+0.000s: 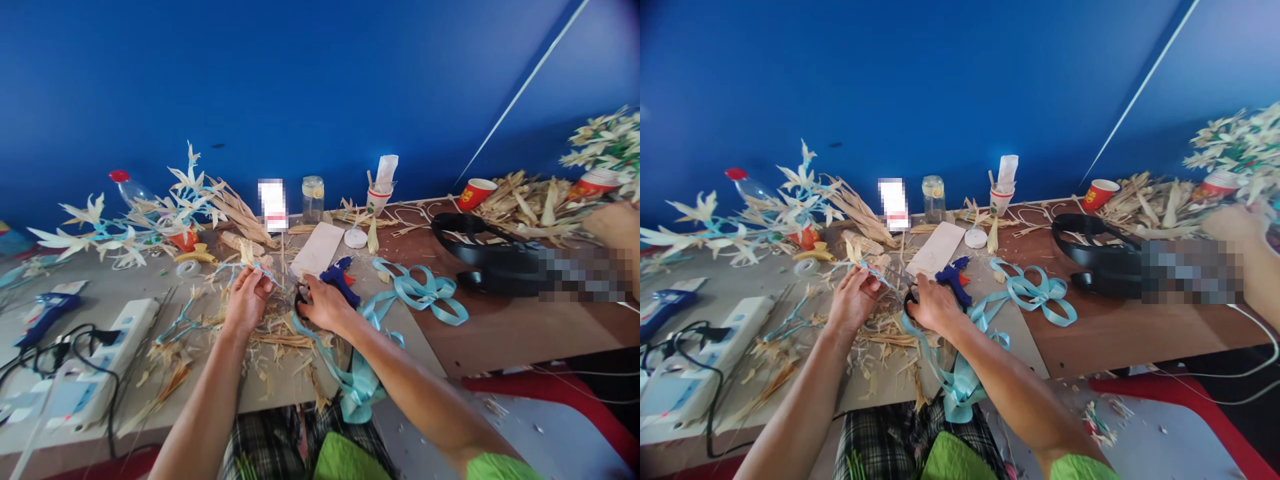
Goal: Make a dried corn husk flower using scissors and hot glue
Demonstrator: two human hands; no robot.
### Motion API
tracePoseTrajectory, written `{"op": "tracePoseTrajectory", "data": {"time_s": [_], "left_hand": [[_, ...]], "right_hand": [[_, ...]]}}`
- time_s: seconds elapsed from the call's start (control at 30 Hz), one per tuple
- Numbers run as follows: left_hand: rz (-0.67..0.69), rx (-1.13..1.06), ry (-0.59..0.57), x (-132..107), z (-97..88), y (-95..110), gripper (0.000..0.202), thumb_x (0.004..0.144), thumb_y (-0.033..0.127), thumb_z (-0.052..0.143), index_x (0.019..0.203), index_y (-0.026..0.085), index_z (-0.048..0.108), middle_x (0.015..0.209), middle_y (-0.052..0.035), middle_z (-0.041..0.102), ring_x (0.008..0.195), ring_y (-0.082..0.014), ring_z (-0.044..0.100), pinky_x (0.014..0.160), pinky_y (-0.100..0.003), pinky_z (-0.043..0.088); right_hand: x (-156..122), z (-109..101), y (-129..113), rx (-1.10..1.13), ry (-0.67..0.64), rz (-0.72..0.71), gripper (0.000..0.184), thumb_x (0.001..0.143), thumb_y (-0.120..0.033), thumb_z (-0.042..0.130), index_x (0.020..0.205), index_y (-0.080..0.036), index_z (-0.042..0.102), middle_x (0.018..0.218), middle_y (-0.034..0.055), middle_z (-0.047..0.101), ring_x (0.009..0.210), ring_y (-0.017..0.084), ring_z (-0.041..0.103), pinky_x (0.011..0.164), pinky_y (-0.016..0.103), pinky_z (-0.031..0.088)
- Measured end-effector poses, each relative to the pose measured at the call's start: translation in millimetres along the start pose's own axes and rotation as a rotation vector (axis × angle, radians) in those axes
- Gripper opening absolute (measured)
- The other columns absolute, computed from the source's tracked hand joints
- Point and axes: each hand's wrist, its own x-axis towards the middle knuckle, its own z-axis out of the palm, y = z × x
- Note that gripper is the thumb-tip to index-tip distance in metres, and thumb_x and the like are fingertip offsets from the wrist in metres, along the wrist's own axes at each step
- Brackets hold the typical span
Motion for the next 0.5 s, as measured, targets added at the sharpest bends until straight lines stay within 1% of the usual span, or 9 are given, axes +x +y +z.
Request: {"op": "tracePoseTrajectory", "data": {"time_s": [0.13,0.2,0.33,0.43,0.5], "left_hand": [[-0.047,-0.048,-0.032,-0.3,0.9,1.6,0.009,0.072,0.021,0.068,0.067,0.021,0.060,0.076,0.0024,0.062,0.050,-0.0058,0.042,0.061,-0.025,0.044],[-0.057,-0.042,-0.044,-0.5,0.7,1.7,0.008,0.073,0.022,0.067,0.068,0.021,0.060,0.076,0.0023,0.062,0.049,-0.0056,0.041,0.062,-0.025,0.044],[-0.077,0.002,-0.041,-0.8,-0.5,0.5,0.008,0.075,0.025,0.066,0.071,0.022,0.060,0.076,0.0025,0.064,0.044,-0.0044,0.037,0.060,-0.024,0.044],[-0.081,0.067,-0.031,-0.4,-1.0,-1.2,0.008,0.076,0.028,0.065,0.075,0.022,0.060,0.069,0.0033,0.062,0.041,-0.0042,0.033,0.055,-0.022,0.042],[-0.086,0.125,-0.024,-0.3,-0.8,-2.2,0.009,0.076,0.029,0.065,0.077,0.022,0.060,0.063,0.0042,0.059,0.039,-0.0047,0.031,0.052,-0.022,0.040]], "right_hand": [[0.0,0.8,1.3,0.026,0.029,-0.003,0.061,0.082,-0.034,0.056,0.135,-0.014,0.035,0.108,0.0141,0.067,0.100,0.022,0.064,0.081,0.030,0.045],[0.1,1.3,2.2,0.009,0.039,-0.017,0.055,0.082,-0.035,0.055,0.131,-0.014,0.041,0.107,0.0143,0.067,0.100,0.024,0.064,0.081,0.031,0.045],[-2.6,0.7,1.0,-0.093,0.043,-0.055,0.039,0.083,-0.036,0.053,0.116,-0.015,0.055,0.100,0.0142,0.069,0.095,0.027,0.066,0.077,0.033,0.047],[-7.4,-1.3,-2.5,-0.178,0.042,-0.068,0.031,0.084,-0.032,0.051,0.108,-0.016,0.060,0.097,0.0131,0.068,0.092,0.027,0.066,0.074,0.033,0.048],[-10.8,-2.6,-5.2,-0.227,0.055,-0.069,0.029,0.084,-0.032,0.051,0.105,-0.017,0.063,0.100,0.0136,0.065,0.089,0.027,0.066,0.071,0.032,0.049]]}}
